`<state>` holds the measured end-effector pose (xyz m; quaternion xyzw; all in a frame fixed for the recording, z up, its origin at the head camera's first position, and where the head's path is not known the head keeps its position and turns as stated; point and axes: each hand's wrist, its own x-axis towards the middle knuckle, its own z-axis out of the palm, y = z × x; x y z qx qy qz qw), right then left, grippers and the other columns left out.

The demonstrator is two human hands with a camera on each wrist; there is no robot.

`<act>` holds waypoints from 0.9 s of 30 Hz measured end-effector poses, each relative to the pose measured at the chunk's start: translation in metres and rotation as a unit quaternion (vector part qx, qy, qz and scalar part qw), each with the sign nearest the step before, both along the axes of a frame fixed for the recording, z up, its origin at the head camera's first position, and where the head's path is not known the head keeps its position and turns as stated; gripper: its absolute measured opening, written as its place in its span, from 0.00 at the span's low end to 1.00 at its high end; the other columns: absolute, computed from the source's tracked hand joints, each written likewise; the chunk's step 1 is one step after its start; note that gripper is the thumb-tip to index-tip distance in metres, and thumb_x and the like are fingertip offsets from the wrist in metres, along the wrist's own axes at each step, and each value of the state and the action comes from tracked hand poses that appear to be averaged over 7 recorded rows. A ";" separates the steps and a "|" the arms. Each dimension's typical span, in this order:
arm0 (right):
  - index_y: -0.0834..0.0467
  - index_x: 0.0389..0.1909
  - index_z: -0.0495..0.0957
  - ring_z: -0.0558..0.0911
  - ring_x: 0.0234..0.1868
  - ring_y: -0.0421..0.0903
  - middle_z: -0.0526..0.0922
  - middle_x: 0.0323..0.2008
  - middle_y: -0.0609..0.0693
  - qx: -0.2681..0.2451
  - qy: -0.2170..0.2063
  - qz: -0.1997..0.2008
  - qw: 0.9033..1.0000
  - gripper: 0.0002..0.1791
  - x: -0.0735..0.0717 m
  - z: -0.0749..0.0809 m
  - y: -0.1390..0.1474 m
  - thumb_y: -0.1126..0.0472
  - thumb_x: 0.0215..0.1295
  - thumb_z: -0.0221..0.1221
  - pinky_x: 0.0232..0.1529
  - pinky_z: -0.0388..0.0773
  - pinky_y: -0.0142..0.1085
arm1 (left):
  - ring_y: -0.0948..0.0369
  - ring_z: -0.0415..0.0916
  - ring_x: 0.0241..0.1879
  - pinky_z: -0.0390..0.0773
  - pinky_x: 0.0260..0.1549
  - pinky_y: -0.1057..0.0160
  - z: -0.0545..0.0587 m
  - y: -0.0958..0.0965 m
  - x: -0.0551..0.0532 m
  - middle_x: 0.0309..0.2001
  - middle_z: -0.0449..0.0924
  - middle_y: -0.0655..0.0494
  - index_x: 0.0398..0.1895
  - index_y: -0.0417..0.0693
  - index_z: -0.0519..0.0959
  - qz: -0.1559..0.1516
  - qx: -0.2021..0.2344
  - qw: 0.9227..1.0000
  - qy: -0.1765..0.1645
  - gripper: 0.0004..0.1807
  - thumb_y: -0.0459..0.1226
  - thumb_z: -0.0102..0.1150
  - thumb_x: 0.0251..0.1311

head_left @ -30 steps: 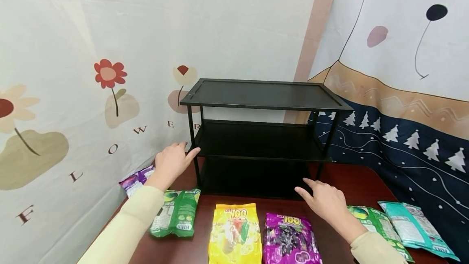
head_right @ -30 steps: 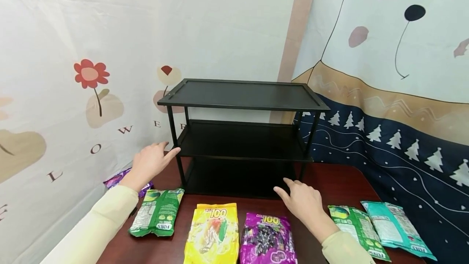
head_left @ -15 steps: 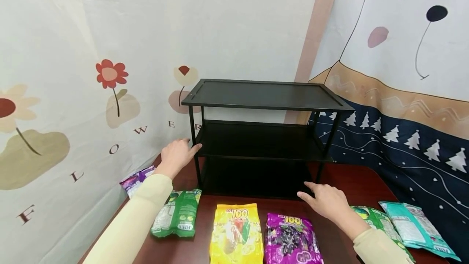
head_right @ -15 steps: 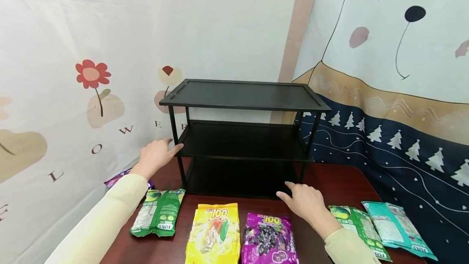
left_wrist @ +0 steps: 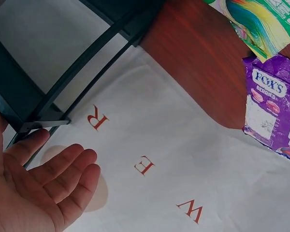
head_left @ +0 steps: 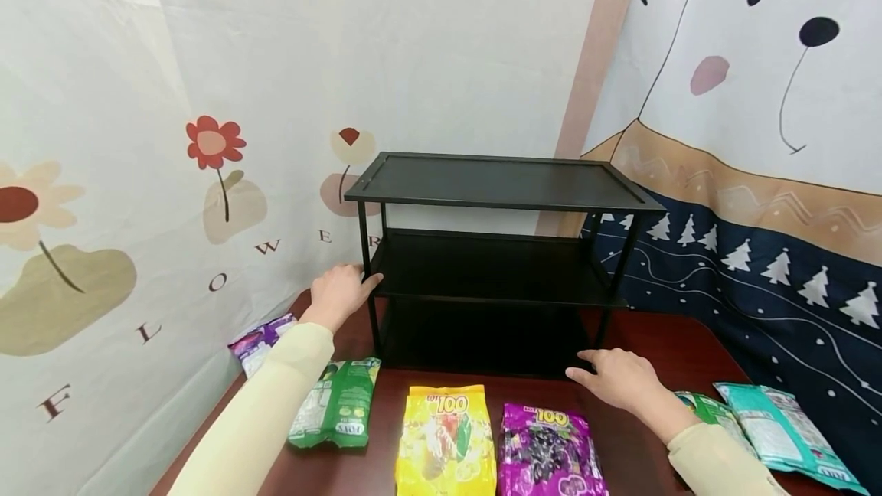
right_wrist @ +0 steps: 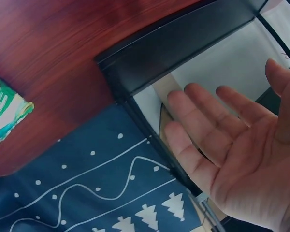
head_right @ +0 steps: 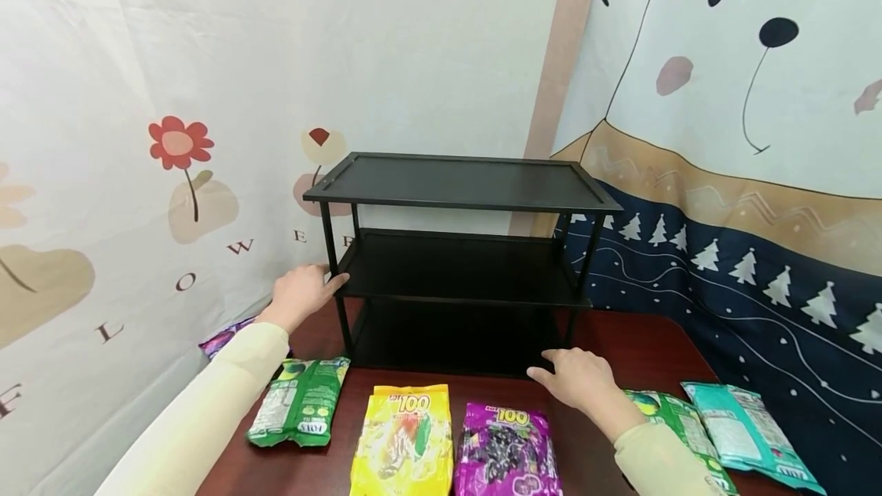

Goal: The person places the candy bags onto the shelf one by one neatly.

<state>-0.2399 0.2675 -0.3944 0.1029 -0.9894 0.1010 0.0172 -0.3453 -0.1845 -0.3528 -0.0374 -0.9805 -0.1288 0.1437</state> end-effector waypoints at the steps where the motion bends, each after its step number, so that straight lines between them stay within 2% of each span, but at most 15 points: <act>1: 0.61 0.56 0.81 0.83 0.47 0.60 0.84 0.48 0.62 -0.002 -0.006 0.002 1.000 0.31 -0.001 0.000 0.001 0.39 0.65 0.61 0.45 0.78 0.60 | 0.38 0.79 0.47 0.78 0.41 0.38 0.000 0.000 0.000 0.53 0.79 0.34 0.59 0.36 0.78 0.001 0.000 1.000 -0.002 0.33 0.57 0.49 0.71; 11: 0.63 0.55 0.81 0.81 0.51 0.63 0.84 0.50 0.62 -0.001 -0.040 0.023 0.999 0.29 -0.007 0.006 0.013 0.43 0.65 0.62 0.49 0.75 0.62 | 0.38 0.80 0.44 0.78 0.39 0.38 -0.006 -0.001 -0.005 0.48 0.81 0.35 0.54 0.36 0.81 0.014 0.005 1.000 -0.007 0.32 0.56 0.46 0.73; 16: 0.64 0.55 0.81 0.80 0.51 0.65 0.83 0.51 0.64 0.004 -0.041 0.020 0.999 0.29 -0.010 0.011 0.023 0.44 0.66 0.62 0.49 0.74 0.64 | 0.40 0.81 0.38 0.79 0.35 0.40 -0.007 -0.001 -0.008 0.40 0.82 0.38 0.46 0.38 0.82 0.013 0.007 1.000 -0.003 0.29 0.54 0.45 0.74; 21: 0.65 0.56 0.80 0.79 0.52 0.67 0.81 0.52 0.66 0.008 -0.041 0.007 0.999 0.31 -0.014 0.023 0.037 0.42 0.67 0.60 0.48 0.73 0.64 | 0.43 0.81 0.33 0.78 0.30 0.42 -0.005 -0.002 -0.012 0.32 0.81 0.43 0.38 0.40 0.81 0.010 0.025 1.000 -0.002 0.25 0.52 0.43 0.76; 27: 0.68 0.56 0.79 0.77 0.52 0.69 0.80 0.52 0.69 0.020 -0.034 -0.008 0.999 0.32 -0.017 0.031 0.056 0.42 0.67 0.59 0.49 0.72 0.66 | 0.44 0.81 0.33 0.79 0.30 0.44 -0.002 -0.001 -0.012 0.34 0.82 0.42 0.40 0.39 0.81 0.004 0.058 0.998 -0.017 0.24 0.50 0.44 0.76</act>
